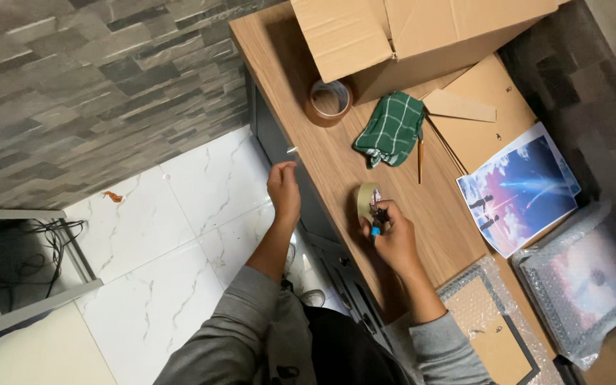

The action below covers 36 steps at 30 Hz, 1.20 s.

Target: The person prepares to frame artwork by flattening a piece of bubble wrap on a table and then using shears to cut a strip of masking tape from a roll.

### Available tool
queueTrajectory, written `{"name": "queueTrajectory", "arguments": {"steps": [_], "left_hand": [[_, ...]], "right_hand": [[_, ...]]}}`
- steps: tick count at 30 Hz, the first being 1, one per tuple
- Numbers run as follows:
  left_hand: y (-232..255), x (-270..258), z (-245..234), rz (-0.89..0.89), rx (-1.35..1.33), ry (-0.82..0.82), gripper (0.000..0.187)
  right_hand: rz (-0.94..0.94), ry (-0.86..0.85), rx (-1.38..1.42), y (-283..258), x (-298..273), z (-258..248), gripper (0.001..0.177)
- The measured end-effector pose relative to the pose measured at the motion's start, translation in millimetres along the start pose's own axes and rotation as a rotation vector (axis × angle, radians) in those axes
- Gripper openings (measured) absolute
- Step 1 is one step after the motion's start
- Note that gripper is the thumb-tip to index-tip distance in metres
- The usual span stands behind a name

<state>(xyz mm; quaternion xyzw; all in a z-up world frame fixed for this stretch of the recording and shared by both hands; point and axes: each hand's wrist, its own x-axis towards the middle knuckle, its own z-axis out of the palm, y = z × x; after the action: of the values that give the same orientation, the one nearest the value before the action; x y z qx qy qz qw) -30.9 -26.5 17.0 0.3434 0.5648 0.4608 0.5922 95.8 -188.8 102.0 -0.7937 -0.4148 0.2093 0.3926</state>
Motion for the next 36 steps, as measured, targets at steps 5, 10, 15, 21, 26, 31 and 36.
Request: {"name": "queueTrajectory", "arguments": {"steps": [5, 10, 15, 21, 26, 31, 36], "left_hand": [[-5.4, 5.2, 6.5, 0.015, 0.106, 0.101, 0.015], [-15.2, 13.7, 8.1, 0.022, 0.090, 0.133, 0.020], [-16.2, 11.4, 10.6, 0.011, 0.092, 0.153, 0.023], [-23.8, 10.5, 14.8, -0.026, 0.107, 0.164, 0.026], [-19.9, 7.5, 16.3, -0.032, 0.101, 0.171, 0.026], [-11.8, 3.8, 15.2, -0.022, 0.095, 0.170, 0.026], [-11.0, 4.0, 14.4, -0.011, 0.105, 0.180, 0.026]], "right_hand": [[-0.017, -0.011, 0.008, -1.7, 0.6, -1.4, 0.028], [-0.028, -0.013, 0.014, 0.2, 0.3, -1.0, 0.029], [-0.026, -0.010, -0.002, -2.8, -0.3, -1.3, 0.030], [-0.014, -0.012, 0.003, -1.9, -1.0, 0.8, 0.030], [-0.030, -0.009, -0.016, -7.8, -2.5, -0.9, 0.028], [-0.041, -0.004, 0.000, -4.2, -1.9, -0.8, 0.029], [-0.041, 0.000, -0.003, 0.0, -3.5, -0.1, 0.029]]}}
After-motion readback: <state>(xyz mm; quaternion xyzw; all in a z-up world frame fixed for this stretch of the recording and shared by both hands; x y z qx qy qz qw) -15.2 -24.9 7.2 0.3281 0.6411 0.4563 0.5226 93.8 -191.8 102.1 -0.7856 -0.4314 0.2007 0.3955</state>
